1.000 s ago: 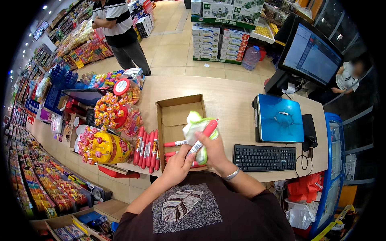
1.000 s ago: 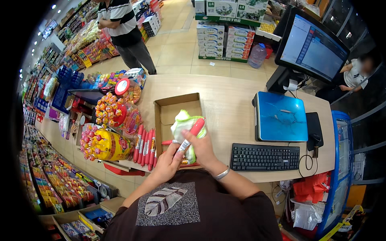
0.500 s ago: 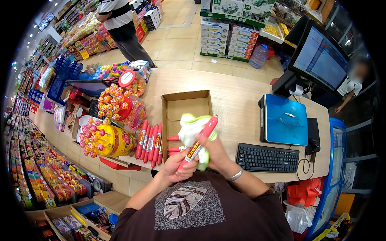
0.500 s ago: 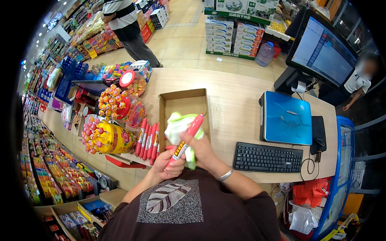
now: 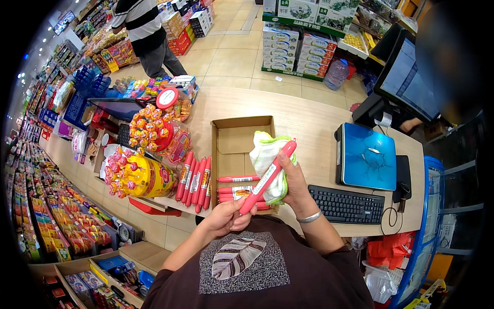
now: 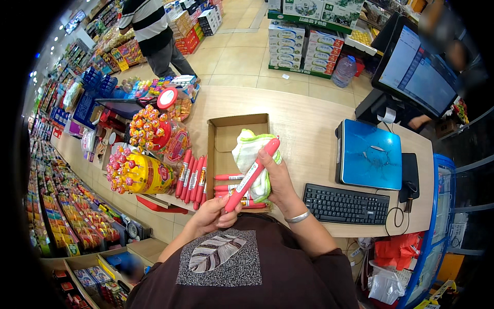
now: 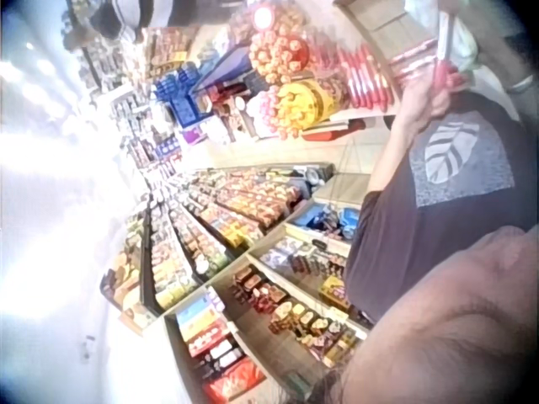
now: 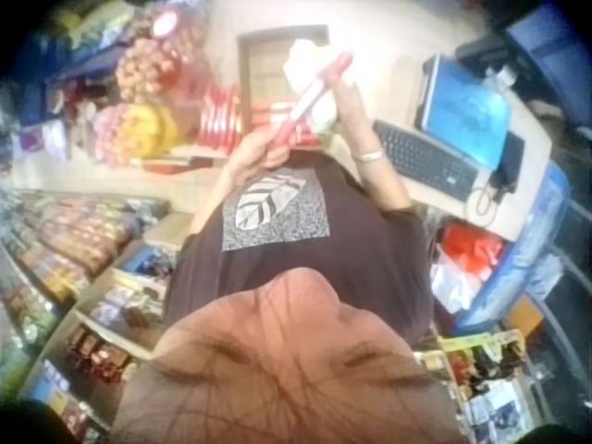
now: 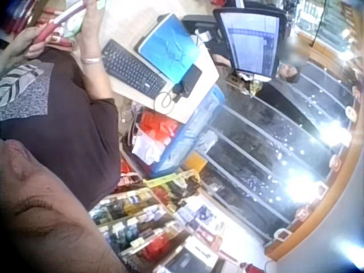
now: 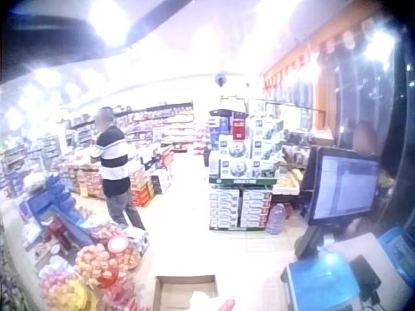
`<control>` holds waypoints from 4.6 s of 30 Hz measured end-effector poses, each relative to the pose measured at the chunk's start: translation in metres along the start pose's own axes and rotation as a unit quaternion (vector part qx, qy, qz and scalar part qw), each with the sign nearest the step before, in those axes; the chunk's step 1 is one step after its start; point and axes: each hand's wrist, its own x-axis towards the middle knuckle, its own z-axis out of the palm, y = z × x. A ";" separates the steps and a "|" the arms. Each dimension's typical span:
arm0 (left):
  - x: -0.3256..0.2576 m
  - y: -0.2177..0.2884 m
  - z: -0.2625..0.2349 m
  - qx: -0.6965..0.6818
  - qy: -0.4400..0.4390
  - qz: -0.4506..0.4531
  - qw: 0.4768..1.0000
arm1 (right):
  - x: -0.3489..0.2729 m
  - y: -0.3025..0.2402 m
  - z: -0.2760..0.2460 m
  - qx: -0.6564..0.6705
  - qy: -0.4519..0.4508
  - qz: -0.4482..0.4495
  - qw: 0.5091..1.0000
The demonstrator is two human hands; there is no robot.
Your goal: The person repeatedly wipes packaged sausages with a cloth at a checkout counter. They pick up each sausage package, wipe it with the cloth, and place it back into a cardboard box. The action is repeated for multiple sausage packages throughout the clip.
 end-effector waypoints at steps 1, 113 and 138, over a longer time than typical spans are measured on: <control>-0.001 -0.001 -0.003 -0.060 -0.028 -0.026 0.997 | 0.000 0.001 -0.001 0.014 -0.005 0.007 1.000; 0.004 0.008 0.000 0.082 0.154 0.147 0.974 | 0.038 -0.002 -0.028 -0.421 0.141 -0.375 0.814; 0.015 0.003 -0.010 0.077 0.283 0.280 0.914 | -0.046 0.056 0.024 -0.591 -0.181 -0.170 0.767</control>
